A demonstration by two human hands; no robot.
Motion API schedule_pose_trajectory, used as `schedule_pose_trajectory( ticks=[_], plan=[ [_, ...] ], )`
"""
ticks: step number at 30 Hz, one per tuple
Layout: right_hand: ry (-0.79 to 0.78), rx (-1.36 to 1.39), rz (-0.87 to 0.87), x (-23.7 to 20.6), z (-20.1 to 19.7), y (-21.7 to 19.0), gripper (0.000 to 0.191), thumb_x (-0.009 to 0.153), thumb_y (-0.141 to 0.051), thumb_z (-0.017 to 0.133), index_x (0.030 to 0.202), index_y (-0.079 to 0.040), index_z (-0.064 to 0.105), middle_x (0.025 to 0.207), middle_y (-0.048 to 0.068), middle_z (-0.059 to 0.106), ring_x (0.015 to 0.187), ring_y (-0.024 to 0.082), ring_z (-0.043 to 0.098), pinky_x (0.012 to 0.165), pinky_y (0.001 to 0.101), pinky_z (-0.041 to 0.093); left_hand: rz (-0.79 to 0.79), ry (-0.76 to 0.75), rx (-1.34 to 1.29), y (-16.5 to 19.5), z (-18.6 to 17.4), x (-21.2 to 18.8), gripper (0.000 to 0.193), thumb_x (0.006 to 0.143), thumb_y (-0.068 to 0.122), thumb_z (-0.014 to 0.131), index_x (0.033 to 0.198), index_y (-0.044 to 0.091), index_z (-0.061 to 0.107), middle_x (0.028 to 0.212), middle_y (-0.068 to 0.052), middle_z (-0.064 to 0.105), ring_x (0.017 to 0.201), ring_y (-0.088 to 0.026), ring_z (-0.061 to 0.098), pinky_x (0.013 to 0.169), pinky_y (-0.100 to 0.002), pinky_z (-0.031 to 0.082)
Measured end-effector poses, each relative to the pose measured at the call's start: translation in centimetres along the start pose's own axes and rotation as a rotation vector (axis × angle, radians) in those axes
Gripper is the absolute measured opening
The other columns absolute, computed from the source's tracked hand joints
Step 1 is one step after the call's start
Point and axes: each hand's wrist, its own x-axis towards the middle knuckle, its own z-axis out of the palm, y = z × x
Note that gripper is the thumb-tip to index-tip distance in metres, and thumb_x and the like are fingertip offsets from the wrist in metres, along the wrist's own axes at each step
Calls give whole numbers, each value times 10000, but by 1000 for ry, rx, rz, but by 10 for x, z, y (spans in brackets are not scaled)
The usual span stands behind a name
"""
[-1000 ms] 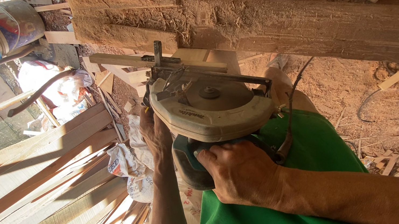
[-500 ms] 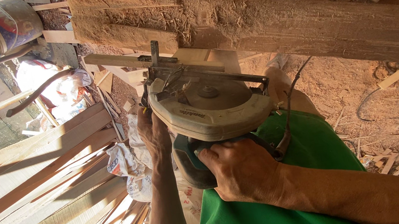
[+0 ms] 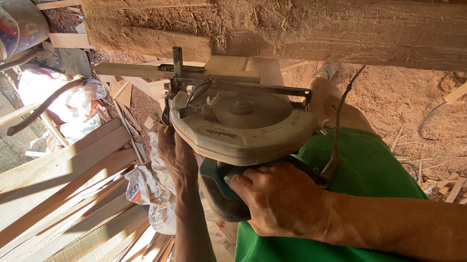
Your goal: The person cuts thin wooden strips into shorter pieces using a handheld circular saw, working freehand on a wooden beam support. They position each strip with one hand, guide the saw through it, then move the cut piece aside and reach for the next strip, repeating the cycle across the episode.
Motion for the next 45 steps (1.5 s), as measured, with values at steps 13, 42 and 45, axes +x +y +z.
schedule_pose_trajectory(
  ticks=[13,42,45],
  plan=[
    [-28,-7,6,7,0,-1,398,663,-72,731,1040,26,649,788,137,681,730,298,714,633,435,599,69,0,-19,-9,-7,7,314,1013,305,596,1084,-1,607,905,-61,690,789,-106,591,700,-258,496],
    [11,-5,-32,32,7,-9,328,693,-95,742,991,8,653,776,149,692,709,321,722,620,448,598,80,19,-4,-34,-34,37,327,1007,306,655,1109,-4,661,931,-66,736,811,-90,641,724,-241,524],
    [-11,2,-32,37,7,-12,321,692,-95,739,983,5,651,775,149,695,697,319,724,607,449,596,91,8,-19,-35,-39,40,315,1008,301,667,1083,-5,663,940,-63,741,821,-90,648,739,-241,535]
  ],
)
